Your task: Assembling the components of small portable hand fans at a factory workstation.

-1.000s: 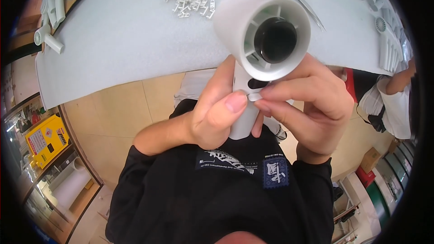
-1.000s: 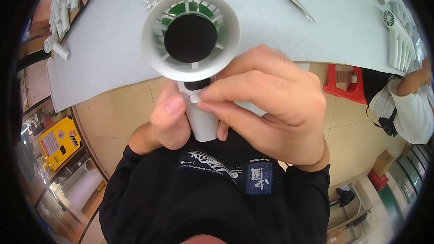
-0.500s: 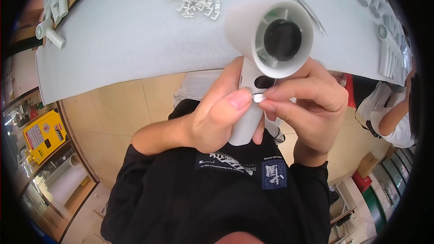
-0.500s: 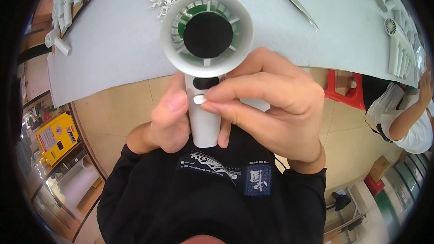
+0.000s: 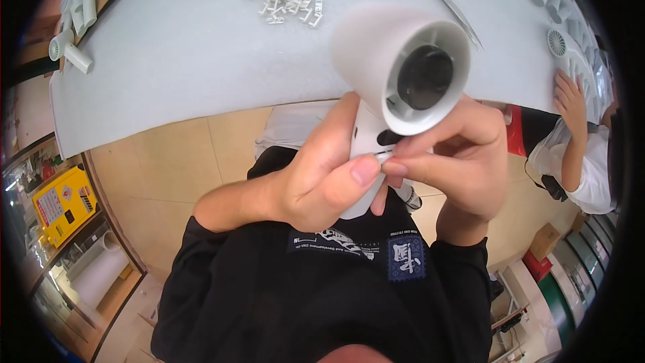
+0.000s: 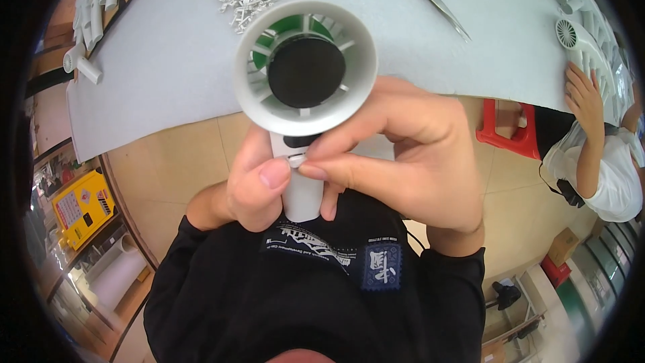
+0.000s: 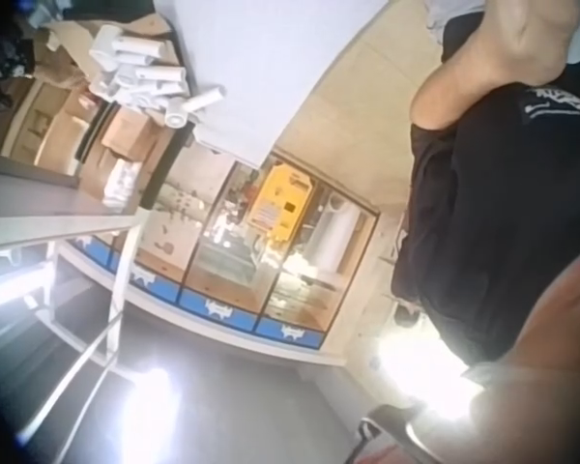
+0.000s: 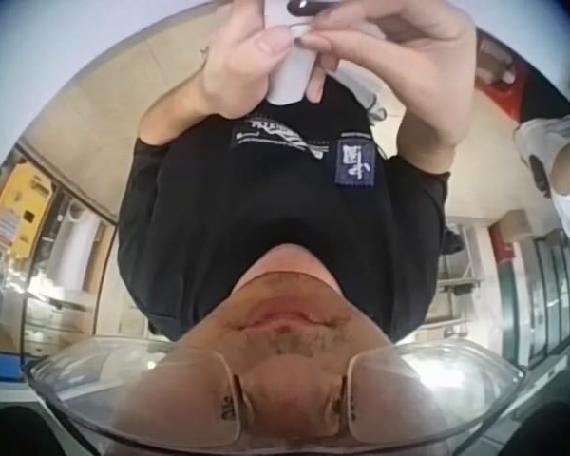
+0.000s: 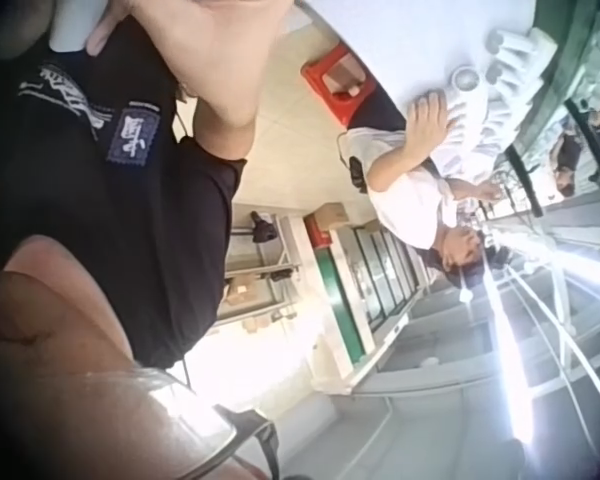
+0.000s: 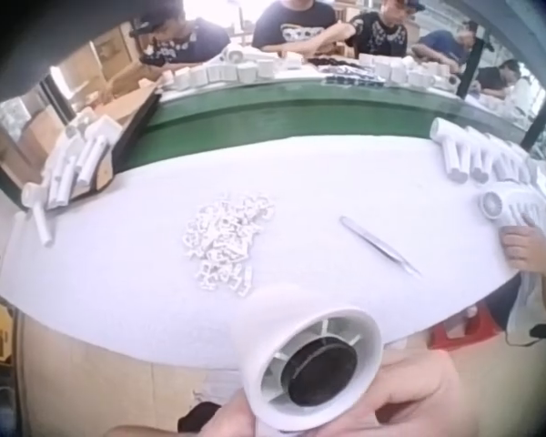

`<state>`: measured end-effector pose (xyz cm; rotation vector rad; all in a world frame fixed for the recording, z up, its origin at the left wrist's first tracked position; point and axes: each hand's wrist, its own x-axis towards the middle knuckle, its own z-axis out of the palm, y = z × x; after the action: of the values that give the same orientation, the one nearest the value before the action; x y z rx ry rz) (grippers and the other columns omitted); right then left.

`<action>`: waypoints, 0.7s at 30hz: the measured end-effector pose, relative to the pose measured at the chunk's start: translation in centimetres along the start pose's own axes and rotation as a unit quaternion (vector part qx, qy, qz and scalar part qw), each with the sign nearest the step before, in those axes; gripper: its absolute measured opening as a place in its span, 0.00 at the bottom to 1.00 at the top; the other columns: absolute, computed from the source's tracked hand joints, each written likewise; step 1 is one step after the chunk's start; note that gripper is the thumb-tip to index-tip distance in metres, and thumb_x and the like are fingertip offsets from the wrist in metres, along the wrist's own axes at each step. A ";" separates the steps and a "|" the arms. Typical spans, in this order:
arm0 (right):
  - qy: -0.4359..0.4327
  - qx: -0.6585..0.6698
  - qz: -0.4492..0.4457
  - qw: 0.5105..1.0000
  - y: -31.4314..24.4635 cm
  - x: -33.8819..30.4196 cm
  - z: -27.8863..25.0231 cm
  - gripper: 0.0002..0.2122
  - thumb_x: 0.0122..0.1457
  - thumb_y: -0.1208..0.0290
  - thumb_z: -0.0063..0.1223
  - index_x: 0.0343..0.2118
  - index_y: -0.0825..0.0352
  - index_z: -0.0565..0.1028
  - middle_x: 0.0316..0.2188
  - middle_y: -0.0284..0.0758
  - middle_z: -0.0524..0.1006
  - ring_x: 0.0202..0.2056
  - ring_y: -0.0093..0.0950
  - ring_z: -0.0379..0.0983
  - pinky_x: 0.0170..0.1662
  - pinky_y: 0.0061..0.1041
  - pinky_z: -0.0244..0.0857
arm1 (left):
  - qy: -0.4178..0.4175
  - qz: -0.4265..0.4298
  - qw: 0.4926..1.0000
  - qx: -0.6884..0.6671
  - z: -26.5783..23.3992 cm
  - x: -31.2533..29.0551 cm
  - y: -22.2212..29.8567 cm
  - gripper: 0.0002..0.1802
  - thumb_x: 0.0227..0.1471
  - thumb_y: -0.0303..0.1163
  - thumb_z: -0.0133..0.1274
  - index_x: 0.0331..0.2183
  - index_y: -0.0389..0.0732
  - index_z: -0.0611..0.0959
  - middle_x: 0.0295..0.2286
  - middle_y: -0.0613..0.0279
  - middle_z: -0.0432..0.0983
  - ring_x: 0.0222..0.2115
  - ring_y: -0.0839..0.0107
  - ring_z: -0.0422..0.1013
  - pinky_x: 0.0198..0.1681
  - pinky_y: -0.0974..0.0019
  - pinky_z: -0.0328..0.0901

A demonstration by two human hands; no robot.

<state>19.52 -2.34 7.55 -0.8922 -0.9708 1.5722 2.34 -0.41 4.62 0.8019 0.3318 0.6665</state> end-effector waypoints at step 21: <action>0.060 0.070 -0.013 0.996 2.8 -1.1 0.8 0.22 0.48 0.87 0.58 0.48 0.77 0.66 0.42 0.42 0.75 0.47 0.31 0.71 0.50 0.29 0.66 | -0.063 0.080 0.960 0.261 -3.0 0.6 0.5 0.28 0.51 0.36 0.41 0.51 0.29 0.63 0.42 0.50 0.69 0.41 0.66 0.68 0.45 0.65 0.62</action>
<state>17.91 -3.94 5.40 -0.8615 -0.7748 1.5280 1.02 1.94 3.01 1.3826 0.3332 0.6837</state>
